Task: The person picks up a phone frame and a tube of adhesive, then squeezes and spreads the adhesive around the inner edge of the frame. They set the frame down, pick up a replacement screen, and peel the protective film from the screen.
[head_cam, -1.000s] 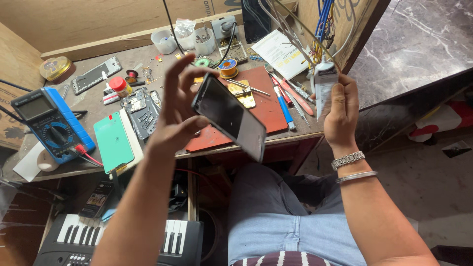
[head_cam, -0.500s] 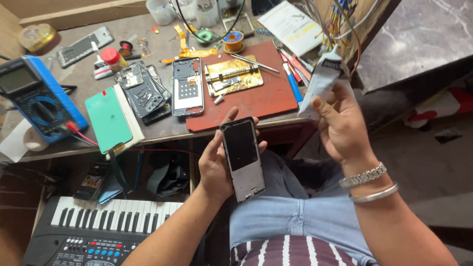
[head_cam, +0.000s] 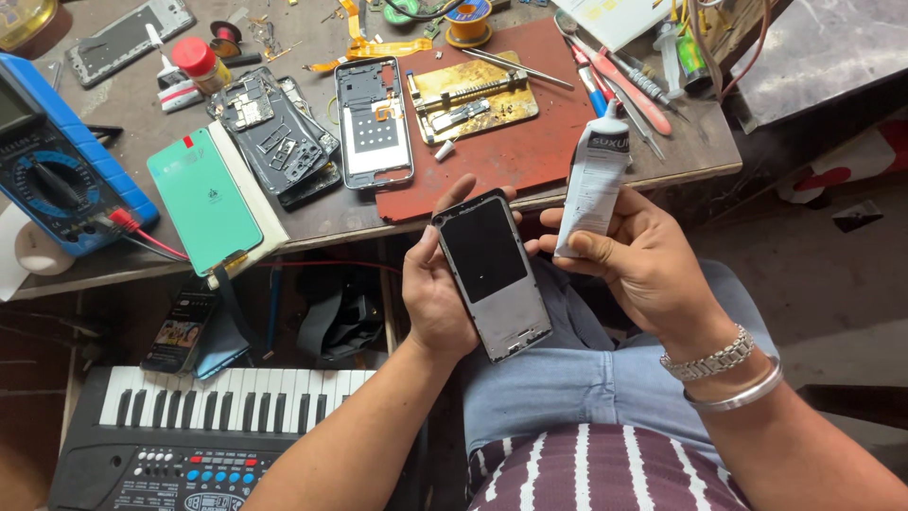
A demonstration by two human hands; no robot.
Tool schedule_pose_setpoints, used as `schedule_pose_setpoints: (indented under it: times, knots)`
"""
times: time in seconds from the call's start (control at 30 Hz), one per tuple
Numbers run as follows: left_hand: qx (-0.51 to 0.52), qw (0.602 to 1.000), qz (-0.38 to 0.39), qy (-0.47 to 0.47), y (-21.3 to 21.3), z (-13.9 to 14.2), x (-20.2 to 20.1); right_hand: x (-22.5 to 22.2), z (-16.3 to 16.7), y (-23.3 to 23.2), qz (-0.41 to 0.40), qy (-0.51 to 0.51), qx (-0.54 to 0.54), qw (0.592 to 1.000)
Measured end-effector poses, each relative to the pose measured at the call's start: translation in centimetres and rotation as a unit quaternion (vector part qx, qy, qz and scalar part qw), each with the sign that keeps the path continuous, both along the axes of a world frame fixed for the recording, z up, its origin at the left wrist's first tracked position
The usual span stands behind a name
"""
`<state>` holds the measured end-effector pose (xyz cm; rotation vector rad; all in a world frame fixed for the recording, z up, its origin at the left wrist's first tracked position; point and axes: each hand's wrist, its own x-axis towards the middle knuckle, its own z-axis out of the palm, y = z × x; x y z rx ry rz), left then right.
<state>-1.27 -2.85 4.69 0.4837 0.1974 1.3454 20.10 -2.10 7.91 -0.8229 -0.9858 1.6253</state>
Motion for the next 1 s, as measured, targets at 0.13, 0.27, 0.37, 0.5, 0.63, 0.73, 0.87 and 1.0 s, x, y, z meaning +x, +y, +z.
schedule_pose_setpoints:
  times: [0.13, 0.27, 0.37, 0.5, 0.63, 0.73, 0.87, 1.0]
  knots:
    - [0.009, 1.000, 0.007, 0.025, 0.1, 0.2, -0.3, 0.0, -1.0, 0.2, -0.009, 0.015, -0.035, 0.999]
    - [0.007, 1.000, 0.005, 0.028, 0.1, 0.3, -0.3, 0.4, -2.1, 0.2, -0.009, 0.025, -0.061, 0.998]
    - [0.007, 0.999, 0.013, 0.030, 0.1, 0.4, -0.2, 0.7, -2.6, 0.3, -0.022, 0.023, -0.082, 0.996]
    - [-0.002, 1.000, 0.015, 0.027, 0.2, 0.6, 0.0, 1.0, -2.4, 0.0, -0.026, -0.004, -0.072, 0.997]
    - [-0.001, 0.999, 0.018, 0.045, -0.1, 0.9, 0.2, 1.2, -1.8, -0.1, 0.013, -0.042, -0.028, 0.999]
    - [-0.005, 0.999, 0.013, 0.031, -0.2, 1.0, 0.4, 1.1, -1.6, -0.2, 0.016, -0.040, -0.015, 0.999]
    - [-0.001, 1.000, 0.013, 0.028, -0.2, 1.0, 0.3, 1.1, -2.2, -0.3, -0.008, -0.066, -0.013, 0.998]
    - [-0.004, 0.999, 0.015, 0.029, -0.1, 0.9, 0.3, 1.4, -3.3, -0.3, -0.017, -0.044, -0.001, 0.999]
